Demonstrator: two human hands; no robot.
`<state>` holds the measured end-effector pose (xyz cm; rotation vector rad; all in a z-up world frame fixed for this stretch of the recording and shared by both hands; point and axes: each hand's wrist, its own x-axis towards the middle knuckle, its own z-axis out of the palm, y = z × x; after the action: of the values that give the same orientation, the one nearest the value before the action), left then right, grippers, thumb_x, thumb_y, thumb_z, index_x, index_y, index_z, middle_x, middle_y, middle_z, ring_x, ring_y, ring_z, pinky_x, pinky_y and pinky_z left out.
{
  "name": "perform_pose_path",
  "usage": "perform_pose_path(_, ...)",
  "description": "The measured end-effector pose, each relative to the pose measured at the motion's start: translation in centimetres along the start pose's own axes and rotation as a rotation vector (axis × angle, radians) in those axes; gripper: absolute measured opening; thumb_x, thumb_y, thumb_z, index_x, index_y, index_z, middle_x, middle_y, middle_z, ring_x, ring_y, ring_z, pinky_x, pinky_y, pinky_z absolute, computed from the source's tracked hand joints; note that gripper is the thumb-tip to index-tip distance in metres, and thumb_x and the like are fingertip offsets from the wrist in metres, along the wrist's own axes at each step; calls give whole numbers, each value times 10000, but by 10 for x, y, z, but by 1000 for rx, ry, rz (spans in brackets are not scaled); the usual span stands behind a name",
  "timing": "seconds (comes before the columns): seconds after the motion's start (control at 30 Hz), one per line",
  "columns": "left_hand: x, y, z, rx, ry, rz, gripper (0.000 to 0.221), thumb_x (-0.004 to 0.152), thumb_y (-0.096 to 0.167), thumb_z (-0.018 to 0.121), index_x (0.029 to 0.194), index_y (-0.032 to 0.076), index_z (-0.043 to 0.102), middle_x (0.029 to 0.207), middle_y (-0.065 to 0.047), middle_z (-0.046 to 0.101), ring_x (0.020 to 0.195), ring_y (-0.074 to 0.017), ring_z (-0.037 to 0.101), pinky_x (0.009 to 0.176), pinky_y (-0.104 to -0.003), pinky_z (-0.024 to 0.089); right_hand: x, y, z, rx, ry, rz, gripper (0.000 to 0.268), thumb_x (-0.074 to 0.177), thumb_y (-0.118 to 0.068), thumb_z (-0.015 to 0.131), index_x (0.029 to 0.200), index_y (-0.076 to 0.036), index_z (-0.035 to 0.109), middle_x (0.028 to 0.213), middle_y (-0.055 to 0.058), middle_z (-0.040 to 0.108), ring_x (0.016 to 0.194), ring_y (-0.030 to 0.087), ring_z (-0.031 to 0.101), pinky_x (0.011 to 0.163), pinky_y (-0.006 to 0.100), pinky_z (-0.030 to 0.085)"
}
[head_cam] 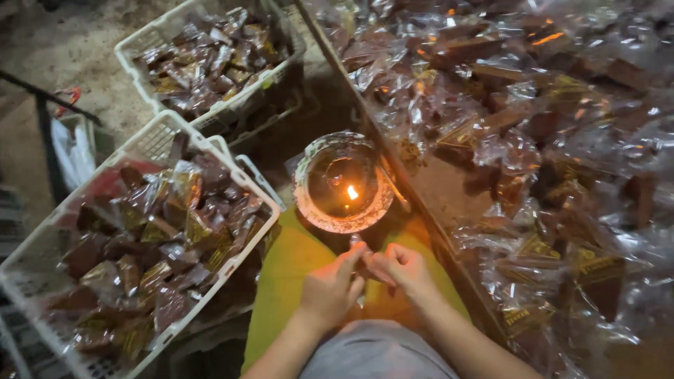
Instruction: Sealing plastic bags containing food items using a candle flame and placing them into baskets
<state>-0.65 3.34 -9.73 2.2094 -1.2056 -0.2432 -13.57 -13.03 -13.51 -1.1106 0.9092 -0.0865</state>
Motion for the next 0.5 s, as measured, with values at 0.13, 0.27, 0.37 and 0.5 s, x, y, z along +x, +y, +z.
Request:
perform_pose_path(0.13,18,1,-56,-336,99,-612,664,674,193,841,1279,375,636,987,157,776,617,-92,652,642,-248,521,-41,-87,-27,105,146,-210,247,990,-289,614,1024,-48,658,793,71,637,532,131,580,413,251,480)
perform_pose_path(0.27,17,-39,-93,-976,600,-680,482,882,52,689,1337,118,543,1105,-91,717,615,-101,576,506,-221,508,-75,-142,-116,-433,751,-329,109,968,-139,725,871,-177,695,766,-59,593,613,75,471,524,244,357)
perform_pose_path(0.37,10,-68,-104,-1149,921,-1038,561,1044,365,380,1580,206,337,1282,-136,707,639,-123,602,501,-232,439,-90,-145,-205,-1188,1024,-646,630,813,-159,916,1302,80,598,1331,315,468,1287,457,386,1041,540,329)
perform_pose_path(0.5,14,-55,-98,-1123,803,-1016,353,1036,218,422,1383,168,469,1286,-121,693,633,-142,599,464,-209,389,-103,-130,-250,-1450,905,-235,312,928,-283,716,1175,-106,784,1365,195,652,1367,435,455,1087,589,327)
